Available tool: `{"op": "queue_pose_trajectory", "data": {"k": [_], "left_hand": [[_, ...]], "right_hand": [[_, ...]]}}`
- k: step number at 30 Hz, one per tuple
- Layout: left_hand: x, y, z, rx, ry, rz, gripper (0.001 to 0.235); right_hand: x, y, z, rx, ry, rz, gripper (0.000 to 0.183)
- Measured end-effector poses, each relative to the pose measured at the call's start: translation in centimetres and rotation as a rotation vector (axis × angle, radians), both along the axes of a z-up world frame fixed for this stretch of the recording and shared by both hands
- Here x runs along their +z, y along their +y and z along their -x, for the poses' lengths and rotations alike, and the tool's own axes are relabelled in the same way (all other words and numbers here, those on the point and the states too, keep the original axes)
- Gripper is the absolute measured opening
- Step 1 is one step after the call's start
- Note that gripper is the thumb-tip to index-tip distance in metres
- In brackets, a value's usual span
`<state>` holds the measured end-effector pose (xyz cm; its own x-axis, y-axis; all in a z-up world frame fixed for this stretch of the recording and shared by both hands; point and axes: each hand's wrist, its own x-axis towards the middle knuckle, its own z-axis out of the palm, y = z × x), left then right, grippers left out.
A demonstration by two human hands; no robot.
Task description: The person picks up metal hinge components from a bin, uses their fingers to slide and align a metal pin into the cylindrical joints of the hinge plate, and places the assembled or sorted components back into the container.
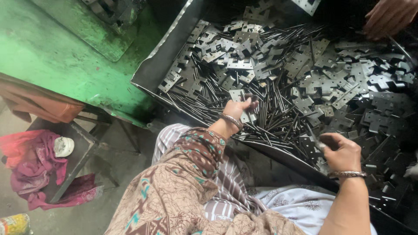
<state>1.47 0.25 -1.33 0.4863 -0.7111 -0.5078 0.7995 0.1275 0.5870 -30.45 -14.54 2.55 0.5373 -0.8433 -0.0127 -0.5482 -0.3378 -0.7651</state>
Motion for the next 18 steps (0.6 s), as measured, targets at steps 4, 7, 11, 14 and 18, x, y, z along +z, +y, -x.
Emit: {"op": "queue_pose_trajectory", "data": {"k": [4, 7, 11, 14, 18], "left_hand": [[2.1, 2.2, 2.1, -0.230, -1.248, -0.283, 0.021], [2.2, 3.7, 2.9, -0.504, -1.794, -0.088, 0.041], [2.2, 4.2, 4.0, -0.538, -1.862, 0.082, 0.057], [3.0, 4.2, 4.7, -0.641, -1.816, -0.115, 0.041], [4.7, 2.9, 4.4, -0.403, -0.500, 0.070, 0.027]], "right_hand": [[2.1, 1.2, -0.2, 0.029, -0.139, 0.110, 0.042], [1.6, 1.2, -0.5, 0.083, 0.224, 0.244, 0.053], [1.3, 1.5, 0.7, 0.178, 0.325, 0.304, 0.046], [1.6, 1.7, 1.5, 0.099, 0.367, 0.279, 0.030], [3.4, 2.0, -0.1, -0.176, -0.342, -0.161, 0.026]]}}
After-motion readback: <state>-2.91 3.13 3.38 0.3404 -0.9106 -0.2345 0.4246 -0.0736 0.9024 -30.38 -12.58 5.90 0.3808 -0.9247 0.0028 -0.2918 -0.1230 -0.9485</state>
